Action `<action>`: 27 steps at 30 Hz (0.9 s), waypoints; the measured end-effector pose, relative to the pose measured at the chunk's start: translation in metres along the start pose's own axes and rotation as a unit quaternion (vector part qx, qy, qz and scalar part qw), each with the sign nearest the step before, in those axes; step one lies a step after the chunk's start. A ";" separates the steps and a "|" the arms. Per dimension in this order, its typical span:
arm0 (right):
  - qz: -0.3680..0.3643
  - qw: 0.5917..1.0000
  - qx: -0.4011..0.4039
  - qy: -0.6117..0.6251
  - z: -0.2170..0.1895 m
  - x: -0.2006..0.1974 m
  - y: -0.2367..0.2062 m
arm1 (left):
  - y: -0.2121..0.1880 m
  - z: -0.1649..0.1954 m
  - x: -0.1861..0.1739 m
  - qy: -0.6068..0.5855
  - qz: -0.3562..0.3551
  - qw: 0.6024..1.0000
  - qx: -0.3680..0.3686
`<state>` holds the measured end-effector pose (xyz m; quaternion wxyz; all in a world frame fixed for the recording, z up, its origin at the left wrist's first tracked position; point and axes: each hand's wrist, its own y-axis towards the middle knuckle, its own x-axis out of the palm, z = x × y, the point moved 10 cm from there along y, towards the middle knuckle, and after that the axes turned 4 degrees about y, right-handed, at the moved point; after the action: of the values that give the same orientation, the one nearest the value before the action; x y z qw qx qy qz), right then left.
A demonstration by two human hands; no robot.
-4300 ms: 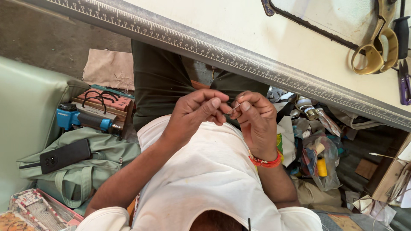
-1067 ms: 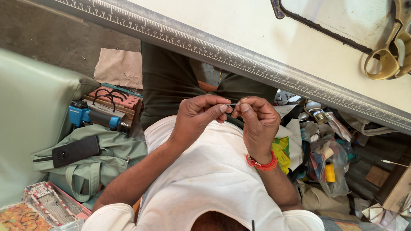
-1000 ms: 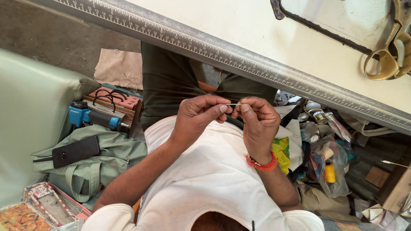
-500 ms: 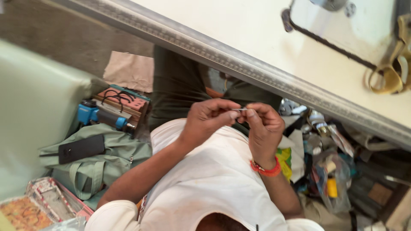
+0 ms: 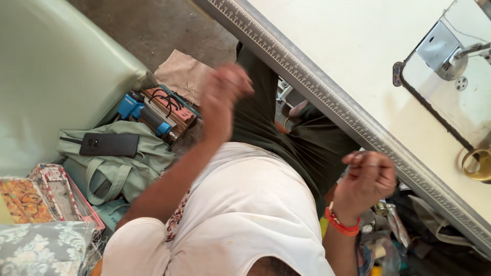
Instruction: The person threads an industrial sewing machine at a workbench. They use a long screwdriver-like tool to guide the thread through the machine's upper path, pull the thread taut, then work the thread down toward the needle area and thread the needle by hand, making repeated fine adjustments at the needle and presser foot.
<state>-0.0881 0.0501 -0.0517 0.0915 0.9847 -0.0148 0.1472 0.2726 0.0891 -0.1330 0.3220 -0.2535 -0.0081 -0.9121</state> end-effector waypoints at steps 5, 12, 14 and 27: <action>-0.038 0.961 -0.137 -0.236 -0.031 0.011 0.024 | 0.087 0.046 -0.058 -0.187 0.032 0.980 0.061; -0.073 0.885 -0.185 -0.420 -0.016 0.039 0.048 | 0.123 0.056 -0.052 -0.258 -0.014 0.966 -0.009; -0.074 0.879 -0.189 -0.431 -0.013 0.039 0.045 | 0.122 0.054 -0.057 -0.257 -0.021 0.966 -0.017; -0.069 0.856 -0.243 -0.450 0.004 0.031 0.040 | 0.062 0.071 -0.166 0.003 0.088 0.996 0.007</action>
<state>-0.0599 0.0102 -0.0395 0.3215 0.8882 -0.0221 -0.3274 0.4521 0.1492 -0.1583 0.4027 -0.2485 0.0086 -0.8809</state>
